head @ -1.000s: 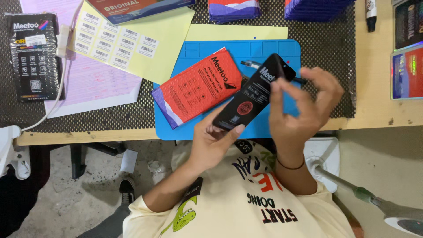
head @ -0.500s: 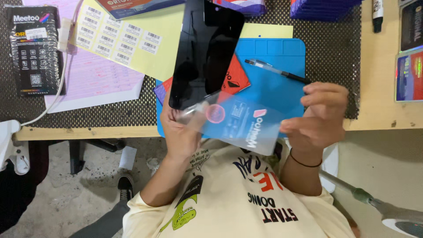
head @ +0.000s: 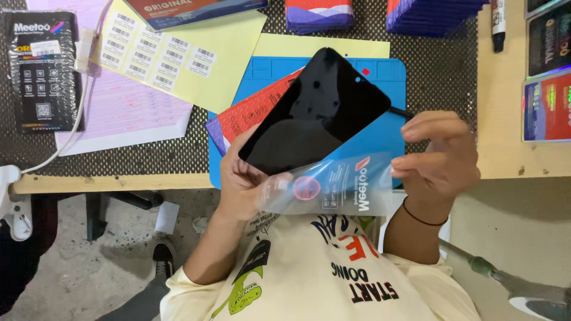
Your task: The person repeatedly unpacks phone screen assemblies from red Meetoo boxes, applies a barcode sticker to the back of each screen, and writes on the sticker with a pen. The labeled screens are then placed into a cardboard box.
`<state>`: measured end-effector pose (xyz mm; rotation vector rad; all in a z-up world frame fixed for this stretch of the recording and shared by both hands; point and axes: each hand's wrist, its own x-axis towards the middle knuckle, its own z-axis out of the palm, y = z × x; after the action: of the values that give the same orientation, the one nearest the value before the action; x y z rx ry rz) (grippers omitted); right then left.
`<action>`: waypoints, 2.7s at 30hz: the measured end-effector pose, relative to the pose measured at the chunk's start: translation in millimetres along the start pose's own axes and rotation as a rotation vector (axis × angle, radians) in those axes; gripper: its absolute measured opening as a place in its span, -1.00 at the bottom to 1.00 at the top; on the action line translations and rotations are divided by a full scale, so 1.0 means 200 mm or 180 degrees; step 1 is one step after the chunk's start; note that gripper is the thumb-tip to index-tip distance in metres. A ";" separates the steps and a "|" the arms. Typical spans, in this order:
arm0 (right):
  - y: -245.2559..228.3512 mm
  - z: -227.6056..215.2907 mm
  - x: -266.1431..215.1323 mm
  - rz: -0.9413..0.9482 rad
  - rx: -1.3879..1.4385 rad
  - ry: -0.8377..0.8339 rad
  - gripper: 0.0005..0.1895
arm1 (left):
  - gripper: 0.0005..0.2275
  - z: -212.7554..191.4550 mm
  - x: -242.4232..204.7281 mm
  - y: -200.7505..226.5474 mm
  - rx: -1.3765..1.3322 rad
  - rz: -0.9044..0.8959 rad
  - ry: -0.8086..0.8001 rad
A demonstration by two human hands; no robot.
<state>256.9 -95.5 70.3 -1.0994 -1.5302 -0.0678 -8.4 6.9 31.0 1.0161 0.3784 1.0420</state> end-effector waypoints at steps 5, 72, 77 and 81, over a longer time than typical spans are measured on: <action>-0.02 0.01 0.05 0.0019 0.0142 -0.0170 -0.88 | -0.32 -0.08 -0.03 -0.11 -0.0289 0.0109 0.0038; -0.22 0.04 0.03 0.2025 0.0798 0.0346 -0.74 | -0.65 -0.01 0.24 0.18 0.1325 -0.1253 -0.1301; -0.17 0.00 -0.01 0.2001 0.1075 0.0378 -0.88 | -0.63 0.11 0.20 0.21 0.1998 -0.0977 -0.0989; -0.10 -0.03 -0.06 0.2111 0.1000 0.0406 -0.88 | -0.66 0.14 0.15 0.15 0.2066 -0.0837 -0.0546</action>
<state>246.4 -116.9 73.1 -1.2625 -0.9616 0.5289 9.9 23.0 75.3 1.5719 0.7132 0.5896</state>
